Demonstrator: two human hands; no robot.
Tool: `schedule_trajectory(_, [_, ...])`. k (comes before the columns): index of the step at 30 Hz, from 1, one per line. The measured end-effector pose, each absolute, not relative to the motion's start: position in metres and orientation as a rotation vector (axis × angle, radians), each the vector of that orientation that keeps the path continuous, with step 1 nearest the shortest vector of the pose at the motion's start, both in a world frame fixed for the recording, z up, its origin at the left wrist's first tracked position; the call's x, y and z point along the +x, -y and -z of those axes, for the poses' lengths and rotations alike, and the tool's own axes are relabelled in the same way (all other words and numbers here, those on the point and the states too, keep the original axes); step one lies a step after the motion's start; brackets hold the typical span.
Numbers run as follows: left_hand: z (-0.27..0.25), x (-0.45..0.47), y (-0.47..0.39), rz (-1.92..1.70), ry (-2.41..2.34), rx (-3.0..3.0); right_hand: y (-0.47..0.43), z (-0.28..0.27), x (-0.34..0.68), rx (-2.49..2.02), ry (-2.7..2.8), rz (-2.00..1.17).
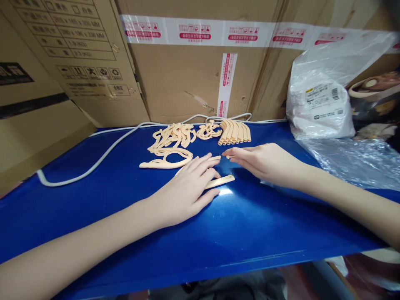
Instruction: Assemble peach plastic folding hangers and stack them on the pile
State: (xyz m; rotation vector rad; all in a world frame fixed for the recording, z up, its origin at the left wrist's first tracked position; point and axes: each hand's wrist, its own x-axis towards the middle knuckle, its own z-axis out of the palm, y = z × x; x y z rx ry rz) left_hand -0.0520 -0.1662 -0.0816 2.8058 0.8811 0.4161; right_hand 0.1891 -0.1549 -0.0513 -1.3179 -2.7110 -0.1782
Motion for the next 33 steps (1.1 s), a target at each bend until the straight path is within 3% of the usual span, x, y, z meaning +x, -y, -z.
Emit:
schedule_trajectory(24, [0.0778,-0.0562,0.1656,-0.659,-0.941,2.504,0.1585,0.0498,0.1854,-1.286,2.500,-0.596])
schedule_trajectory(33, [0.0775,-0.0570,0.1647,-0.644,-0.920,2.538,0.1573,0.0538,0.1852,-1.188,2.520,-0.704])
